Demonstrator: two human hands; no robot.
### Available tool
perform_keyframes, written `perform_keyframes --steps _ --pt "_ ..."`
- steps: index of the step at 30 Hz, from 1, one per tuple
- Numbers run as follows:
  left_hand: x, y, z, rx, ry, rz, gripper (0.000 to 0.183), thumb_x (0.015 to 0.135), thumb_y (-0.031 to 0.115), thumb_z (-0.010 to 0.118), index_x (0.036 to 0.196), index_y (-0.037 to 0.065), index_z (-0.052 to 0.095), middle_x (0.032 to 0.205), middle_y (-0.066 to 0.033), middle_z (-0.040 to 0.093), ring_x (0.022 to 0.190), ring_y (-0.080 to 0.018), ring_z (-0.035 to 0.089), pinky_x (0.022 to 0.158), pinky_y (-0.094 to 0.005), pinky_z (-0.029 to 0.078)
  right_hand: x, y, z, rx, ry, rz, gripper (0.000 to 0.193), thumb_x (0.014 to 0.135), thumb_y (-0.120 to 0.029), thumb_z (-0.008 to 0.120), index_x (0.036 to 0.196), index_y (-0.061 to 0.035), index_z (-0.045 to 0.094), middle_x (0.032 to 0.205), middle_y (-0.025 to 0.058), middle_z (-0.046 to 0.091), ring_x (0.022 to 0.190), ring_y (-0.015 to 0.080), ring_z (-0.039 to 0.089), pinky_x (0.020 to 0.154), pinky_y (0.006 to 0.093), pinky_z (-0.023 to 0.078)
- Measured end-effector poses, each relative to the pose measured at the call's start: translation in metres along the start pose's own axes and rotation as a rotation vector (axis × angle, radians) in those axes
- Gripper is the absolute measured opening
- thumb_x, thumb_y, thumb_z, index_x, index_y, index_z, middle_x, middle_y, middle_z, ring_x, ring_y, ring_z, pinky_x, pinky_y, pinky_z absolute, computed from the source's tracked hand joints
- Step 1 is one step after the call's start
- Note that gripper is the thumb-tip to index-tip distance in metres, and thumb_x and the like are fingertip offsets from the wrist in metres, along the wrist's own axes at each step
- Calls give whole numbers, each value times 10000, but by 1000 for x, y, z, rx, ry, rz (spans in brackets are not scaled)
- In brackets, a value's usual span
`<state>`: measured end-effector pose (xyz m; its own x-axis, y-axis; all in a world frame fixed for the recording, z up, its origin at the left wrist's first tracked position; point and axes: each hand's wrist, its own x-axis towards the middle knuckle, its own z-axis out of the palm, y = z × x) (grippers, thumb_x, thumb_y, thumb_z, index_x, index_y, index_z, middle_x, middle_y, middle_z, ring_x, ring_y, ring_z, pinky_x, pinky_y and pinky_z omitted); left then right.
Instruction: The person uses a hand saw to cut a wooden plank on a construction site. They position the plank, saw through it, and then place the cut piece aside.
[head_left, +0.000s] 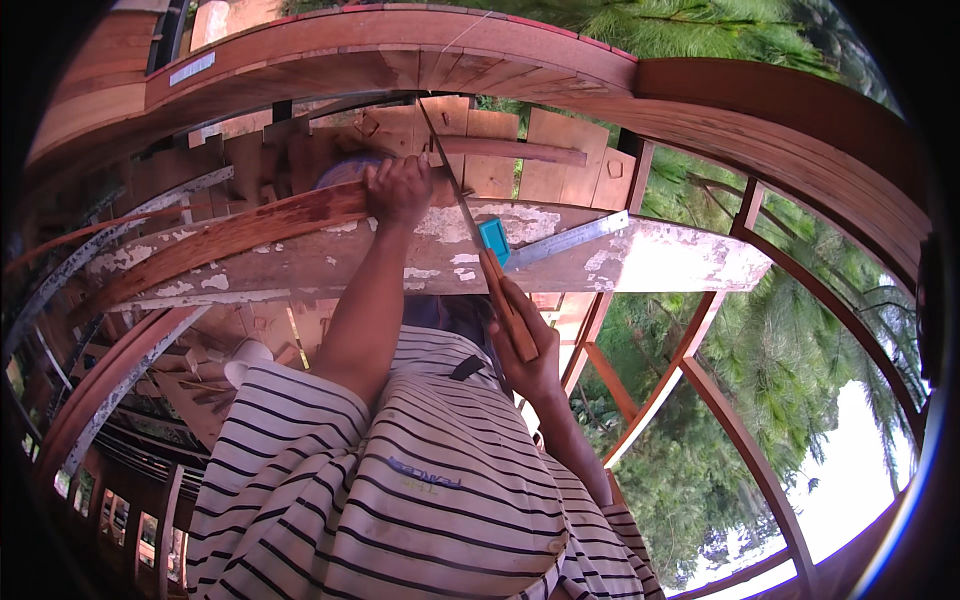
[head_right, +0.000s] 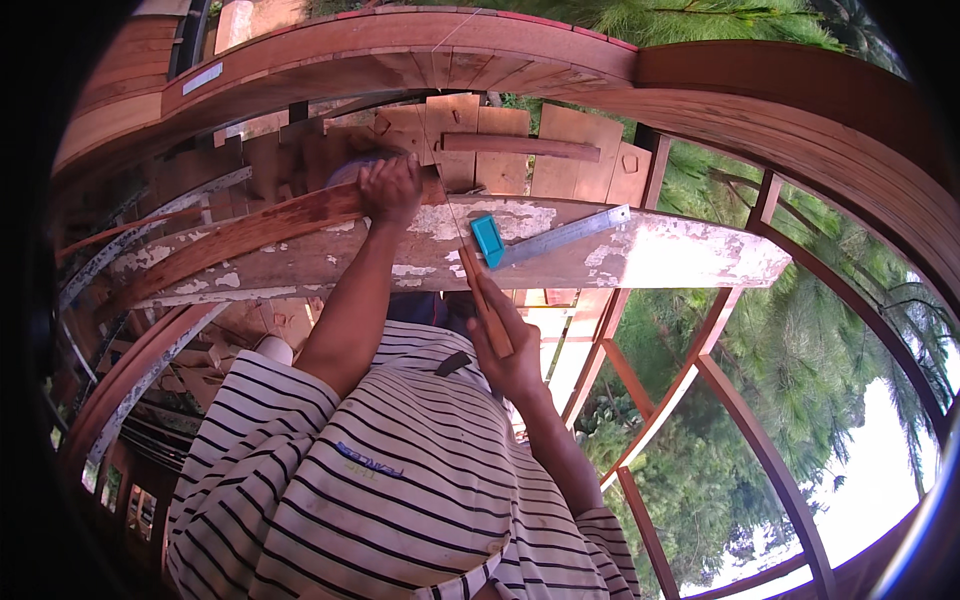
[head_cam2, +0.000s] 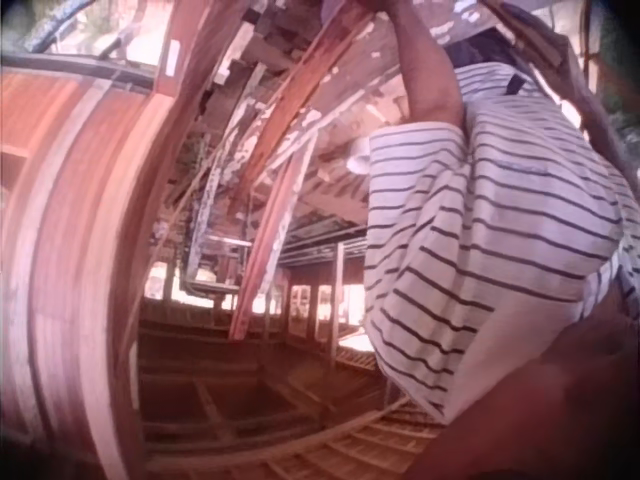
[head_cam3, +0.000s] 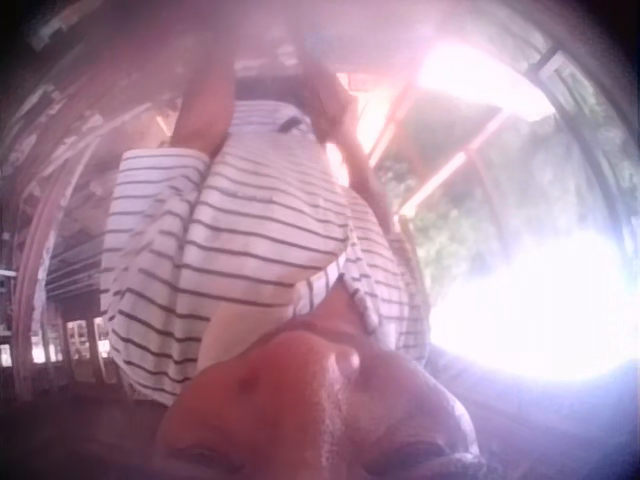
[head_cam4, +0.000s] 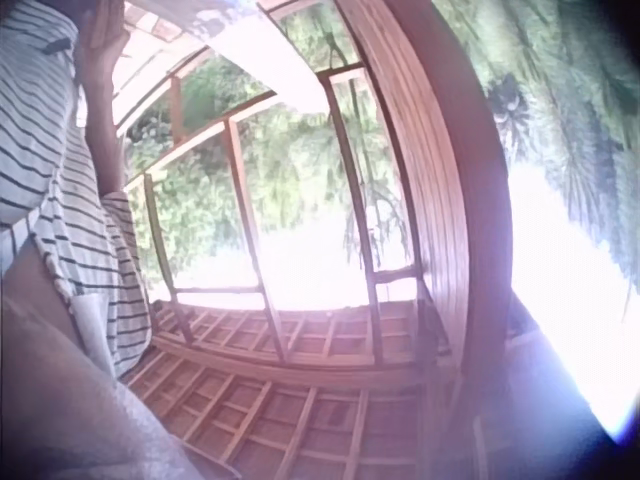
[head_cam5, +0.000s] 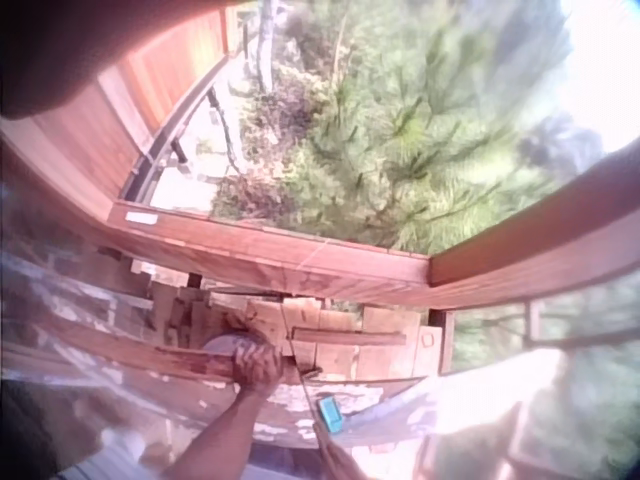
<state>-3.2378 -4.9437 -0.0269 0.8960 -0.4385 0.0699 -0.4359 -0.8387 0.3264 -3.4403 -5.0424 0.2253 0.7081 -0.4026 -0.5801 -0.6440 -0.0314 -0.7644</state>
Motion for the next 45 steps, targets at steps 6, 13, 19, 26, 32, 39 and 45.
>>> perform_keyframes --steps 6,13,19,26,32,39,45 --pt "-1 1 -7 -17 -14 -19 329 1011 327 516 845 130 721 803 -64 712 815 -257 669 780 -464 438 -111 1 -45 -179 15 7 526 941 -62 706 1430 33 535 1276 186 690 1060 184 692 923 316 540" --pt "5 1 -3 -13 15 -3 327 995 329 531 807 141 721 802 -66 726 817 -256 672 798 -469 447 53 13 21 2 46 -105 546 944 -24 664 1467 -10 508 1263 202 697 1139 197 679 923 293 516" --pt "-1 -1 -3 27 -8 -17 319 997 319 542 802 133 712 790 -56 712 810 -252 663 797 -461 441 -103 1 -38 -161 24 -8 553 926 -90 753 1412 62 535 1199 209 715 986 195 710 870 307 564" --pt "0 1 1 -1 29 27 296 980 306 562 778 143 704 757 -54 704 775 -257 659 780 -471 436 17 33 10 -35 72 -108 547 944 -35 668 1459 36 499 1288 193 680 1151 236 668 998 326 502" --pt "0 -1 0 30 5 10 323 1003 318 541 820 121 719 797 -52 699 802 -261 659 769 -458 435 -14 18 -1 -37 20 -67 560 936 -32 684 1459 39 496 1304 209 672 1177 239 666 990 325 511" --pt "2 0 0 -20 95 35 333 998 317 551 773 119 695 787 -48 692 767 -260 655 729 -457 434 -79 20 -27 -139 35 -57 505 931 -17 666 1411 64 533 1289 230 676 1185 272 678 982 360 537" --pt "4 0 0 -30 59 13 337 1003 320 539 784 126 705 800 -49 705 783 -266 657 765 -460 437 39 36 20 -45 90 -262 564 933 -4 657 1476 -23 504 1309 215 677 1155 249 697 933 301 525"
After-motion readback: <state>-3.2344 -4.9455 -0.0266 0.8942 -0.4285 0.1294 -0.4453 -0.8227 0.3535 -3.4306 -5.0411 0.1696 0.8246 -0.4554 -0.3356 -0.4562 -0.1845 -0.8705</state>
